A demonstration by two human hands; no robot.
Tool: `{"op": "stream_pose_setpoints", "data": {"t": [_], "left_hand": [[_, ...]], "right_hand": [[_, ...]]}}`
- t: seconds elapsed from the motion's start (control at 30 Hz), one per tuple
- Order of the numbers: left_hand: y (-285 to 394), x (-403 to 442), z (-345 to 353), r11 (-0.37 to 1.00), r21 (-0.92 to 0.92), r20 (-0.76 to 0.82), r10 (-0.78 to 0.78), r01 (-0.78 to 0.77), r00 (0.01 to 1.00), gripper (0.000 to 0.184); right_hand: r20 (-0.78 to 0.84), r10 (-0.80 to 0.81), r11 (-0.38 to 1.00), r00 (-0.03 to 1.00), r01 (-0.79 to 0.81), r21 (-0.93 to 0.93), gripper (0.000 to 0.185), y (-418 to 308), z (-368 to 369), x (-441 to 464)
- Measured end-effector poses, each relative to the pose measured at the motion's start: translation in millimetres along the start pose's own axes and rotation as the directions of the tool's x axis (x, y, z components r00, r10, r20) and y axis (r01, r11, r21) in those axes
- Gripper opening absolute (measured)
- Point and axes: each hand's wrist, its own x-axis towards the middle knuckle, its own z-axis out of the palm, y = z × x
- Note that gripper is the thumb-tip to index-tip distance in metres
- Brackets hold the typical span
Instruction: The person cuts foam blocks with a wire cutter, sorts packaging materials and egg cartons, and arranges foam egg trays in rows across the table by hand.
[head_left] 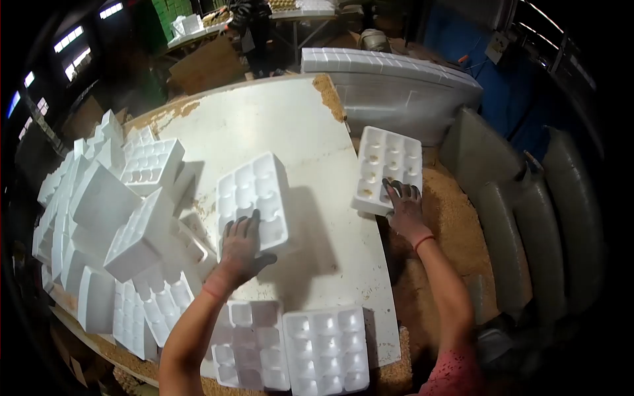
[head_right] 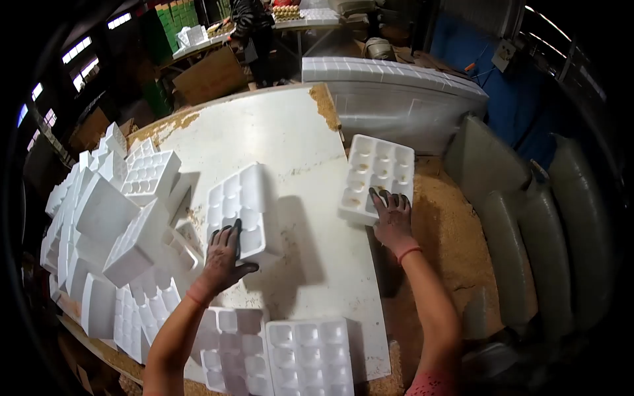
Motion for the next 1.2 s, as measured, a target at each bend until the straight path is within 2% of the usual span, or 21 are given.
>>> {"op": "stream_pose_setpoints", "data": {"t": [0.03, 0.07, 0.1, 0.13, 0.2, 0.23, 0.33, 0.4, 0.47, 0.5, 0.53, 0.6, 0.7, 0.9, 0.97, 1.0, 1.07, 1.1, 1.13, 1.17, 1.2], "left_hand": [[-4, -1, 24, 0.999, 0.037, 0.107, -0.021, 0.017, 0.994, 0.103], [-1, -3, 34, 0.996, 0.089, 0.213, -0.005, -0.014, 0.977, 0.101], [-6, -11, 51, 0.984, 0.144, 0.212, 0.069, -0.102, 0.975, 0.1], [-7, -16, 54, 0.989, 0.131, 0.294, 0.025, -0.066, 0.955, 0.096], [-5, -31, 40, 0.998, 0.056, 0.455, -0.059, 0.037, 0.888, 0.087], [-4, -45, 36, 0.996, 0.066, 0.463, -0.084, 0.061, 0.882, 0.087], [-3, -69, 21, 0.986, 0.054, 0.518, -0.162, 0.157, 0.84, 0.092], [9, -93, 10, 0.99, 0.105, 0.306, -0.126, 0.098, 0.944, 0.086], [26, -139, -18, 0.999, 0.032, 0.129, -0.005, 0.001, 0.992, 0.088], [37, -173, -30, 1.0, 0.025, 0.108, -0.005, 0.002, 0.994, 0.089], [47, -209, -35, 1.0, 0.016, 0.087, -0.001, 0.0, 0.996, 0.091], [63, -270, -17, 0.991, 0.054, 0.192, -0.13, 0.122, 0.973, 0.088], [91, -290, 5, 0.988, 0.099, 0.287, -0.141, 0.117, 0.948, 0.084], [133, -257, 34, 0.99, 0.093, 0.206, -0.121, 0.103, 0.971, 0.088], [131, -255, 35, 0.991, 0.033, 0.202, -0.135, 0.131, 0.97, 0.094], [124, -241, 17, 0.994, 0.035, 0.193, -0.109, 0.104, 0.975, 0.096], [92, -192, 5, 0.992, 0.068, -0.009, -0.107, 0.107, 0.994, 0.089], [76, -161, -1, 0.985, 0.101, -0.033, -0.14, 0.142, 0.99, 0.085], [58, -132, 2, 0.975, 0.134, -0.074, -0.167, 0.176, 0.983, 0.08], [29, -99, 18, 0.961, 0.164, -0.062, -0.216, 0.224, 0.974, 0.077], [1, -82, 37, 0.934, 0.19, -0.04, -0.301, 0.303, 0.953, 0.073]], "right_hand": [[-0.079, -0.162, 0.985, 0.984, 0.166, 0.05, 0.078, -1, -8, -28], [-0.002, -0.249, 0.967, 0.968, 0.249, 0.047, 0.078, -22, -14, -50], [0.017, -0.339, 0.938, 0.941, 0.337, 0.079, 0.077, -40, -5, -65], [0.031, -0.426, 0.9, 0.904, 0.42, 0.118, 0.076, -56, 3, -82], [-0.032, -0.483, 0.852, 0.875, 0.478, 0.213, 0.072, -83, 22, -103], [-0.043, -0.482, 0.835, 0.875, 0.474, 0.281, 0.067, -91, 19, -111], [-0.04, -0.465, 0.832, 0.884, 0.452, 0.322, 0.063, -111, 24, -130], [-0.055, -0.488, 0.828, 0.871, 0.482, 0.286, 0.062, -120, 11, -146], [-0.191, -0.39, 0.849, 0.901, 0.432, 0.305, 0.064, -129, -24, -173], [-0.242, -0.356, 0.851, 0.903, 0.42, 0.315, 0.068, -131, -25, -194], [-0.229, -0.364, 0.847, 0.903, 0.423, 0.322, 0.069, -137, -28, -218], [-0.135, -0.419, 0.85, 0.898, 0.44, 0.291, 0.071, -156, -10, -262], [-0.104, -0.411, 0.837, 0.906, 0.42, 0.352, 0.071, -155, 23, -283], [-0.103, -0.471, 0.846, 0.876, 0.481, 0.229, 0.062, -101, 12, -270], [-0.103, -0.471, 0.849, 0.876, 0.482, 0.217, 0.067, -97, 3, -266], [-0.119, -0.47, 0.843, 0.875, 0.484, 0.235, 0.068, -96, -8, -257], [-0.322, -0.427, 0.854, 0.845, 0.494, 0.161, 0.069, -102, -29, -199], [-0.379, -0.365, 0.864, 0.851, 0.461, 0.202, 0.069, -108, -30, -164], [-0.379, -0.349, 0.883, 0.857, 0.436, 0.173, 0.068, -116, -30, -131], [-0.335, -0.371, 0.89, 0.866, 0.435, 0.138, 0.069, -127, 8, -91], [-0.226, -0.333, 0.924, 0.915, 0.365, 0.114, 0.072, -131, 31, -85]]}}
